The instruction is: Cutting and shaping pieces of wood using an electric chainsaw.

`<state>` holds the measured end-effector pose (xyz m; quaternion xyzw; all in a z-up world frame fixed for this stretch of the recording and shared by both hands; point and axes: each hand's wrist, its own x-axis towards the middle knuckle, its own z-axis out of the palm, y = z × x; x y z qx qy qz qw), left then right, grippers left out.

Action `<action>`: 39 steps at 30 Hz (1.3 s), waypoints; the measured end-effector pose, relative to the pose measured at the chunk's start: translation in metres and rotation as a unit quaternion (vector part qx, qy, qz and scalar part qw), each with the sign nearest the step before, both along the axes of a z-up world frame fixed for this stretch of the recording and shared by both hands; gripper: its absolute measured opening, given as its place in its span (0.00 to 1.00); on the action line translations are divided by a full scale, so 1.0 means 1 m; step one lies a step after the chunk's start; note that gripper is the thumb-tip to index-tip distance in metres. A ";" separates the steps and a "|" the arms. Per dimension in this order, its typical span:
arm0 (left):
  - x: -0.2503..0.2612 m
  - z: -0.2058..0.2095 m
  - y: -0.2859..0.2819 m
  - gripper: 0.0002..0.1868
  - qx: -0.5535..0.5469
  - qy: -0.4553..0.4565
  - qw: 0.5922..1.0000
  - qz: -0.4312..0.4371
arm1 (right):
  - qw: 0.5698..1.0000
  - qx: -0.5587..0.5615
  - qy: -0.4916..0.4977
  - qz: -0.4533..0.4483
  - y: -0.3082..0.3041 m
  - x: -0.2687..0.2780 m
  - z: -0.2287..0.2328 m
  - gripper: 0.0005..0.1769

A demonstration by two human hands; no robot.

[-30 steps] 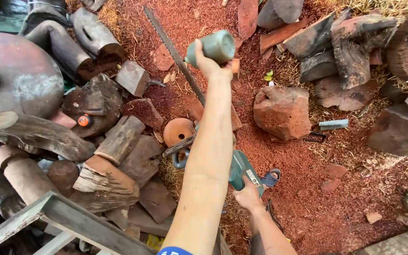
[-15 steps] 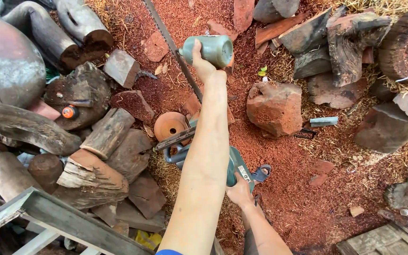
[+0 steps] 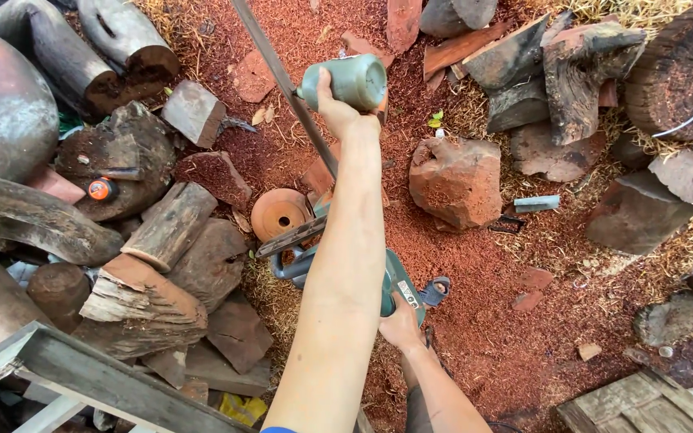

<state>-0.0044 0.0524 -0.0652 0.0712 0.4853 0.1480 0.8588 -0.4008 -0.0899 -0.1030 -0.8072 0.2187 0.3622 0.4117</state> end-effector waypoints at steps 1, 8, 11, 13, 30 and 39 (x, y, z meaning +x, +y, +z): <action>-0.001 -0.004 0.001 0.36 -0.001 0.001 1.000 -0.001 | 1.000 -0.001 0.001 -0.001 -0.001 0.001 0.004 0.32; -0.008 -0.008 0.002 0.38 0.036 0.031 0.999 -0.014 | 1.000 0.009 0.012 0.000 -0.004 0.004 0.011 0.32; -0.009 -0.006 0.002 0.38 0.025 0.025 0.999 -0.009 | 1.000 0.009 0.013 0.002 -0.004 0.007 0.015 0.32; -0.009 -0.009 0.002 0.37 0.019 0.023 1.000 -0.006 | 1.000 0.009 0.013 0.002 -0.004 0.008 0.017 0.32; -0.014 -0.012 -0.001 0.34 0.030 0.000 1.000 0.004 | 0.999 -0.012 0.033 0.008 -0.004 0.005 0.012 0.30; -0.016 -0.012 -0.002 0.41 0.024 0.026 0.999 0.009 | 1.000 -0.007 0.026 0.015 -0.006 0.002 0.006 0.32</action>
